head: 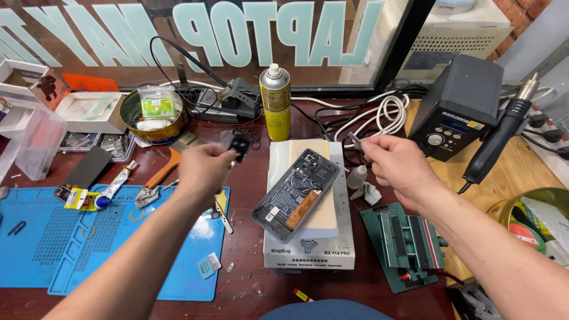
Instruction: The person disassembles a smartphone, removes the back cover, and uses a screwdriver to unscrew internal components. They then use a cotton swab to clean the motherboard and other parts. The person continues to manipulate internal components and wires throughout the process.
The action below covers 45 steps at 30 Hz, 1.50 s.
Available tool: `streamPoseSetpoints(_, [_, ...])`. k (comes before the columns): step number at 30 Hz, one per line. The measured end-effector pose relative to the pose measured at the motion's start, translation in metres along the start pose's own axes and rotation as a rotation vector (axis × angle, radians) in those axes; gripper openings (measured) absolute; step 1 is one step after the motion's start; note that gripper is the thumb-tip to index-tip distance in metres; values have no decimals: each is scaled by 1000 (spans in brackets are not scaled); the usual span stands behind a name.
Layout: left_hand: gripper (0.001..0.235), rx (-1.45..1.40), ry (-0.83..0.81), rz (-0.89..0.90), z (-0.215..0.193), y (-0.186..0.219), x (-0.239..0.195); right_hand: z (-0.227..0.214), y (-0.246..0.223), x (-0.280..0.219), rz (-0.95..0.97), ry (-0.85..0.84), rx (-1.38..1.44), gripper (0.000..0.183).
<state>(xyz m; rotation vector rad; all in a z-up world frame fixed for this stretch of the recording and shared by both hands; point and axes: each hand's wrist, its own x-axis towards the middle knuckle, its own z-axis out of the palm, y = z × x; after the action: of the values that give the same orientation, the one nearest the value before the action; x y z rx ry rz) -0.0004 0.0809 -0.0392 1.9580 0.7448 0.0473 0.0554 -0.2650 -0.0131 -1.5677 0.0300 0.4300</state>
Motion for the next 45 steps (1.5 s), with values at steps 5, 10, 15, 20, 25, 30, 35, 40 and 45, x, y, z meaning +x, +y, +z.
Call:
streamPoseSetpoints(5, [19, -223, -4, -372, -64, -93, 27, 12, -21, -3, -3, -11, 22, 17])
streamPoseSetpoints(10, [17, -202, -15, -521, -75, -158, 34, 56, -43, -4, 19, -42, -80, 15])
streamPoseSetpoints(15, [18, -193, -60, -570, -54, -169, 28, 104, -50, 1, -23, -162, -88, 15])
streamPoseSetpoints(20, [34, 107, -10, -487, -51, -145, 10, 149, -48, 10, 24, -237, -214, 17])
streamPoseSetpoints(25, [44, -299, -105, -327, -67, -98, -1, 198, -35, 13, 84, -304, -359, 18])
streamPoseSetpoints(30, [47, -972, -478, -320, -44, -51, -22, 239, -14, 16, -67, -296, -367, 18])
streamPoseSetpoints(35, [32, -1128, -434, -381, -30, -37, -9, 244, -10, 15, -146, -314, -454, 22])
streamPoseSetpoints(40, [18, -681, -172, -288, -38, -65, 28, 226, -25, 13, -195, -273, -463, 24])
streamPoseSetpoints(45, [17, -363, -349, -218, -25, -79, 47, 173, -46, 15, -166, -125, -314, 22])
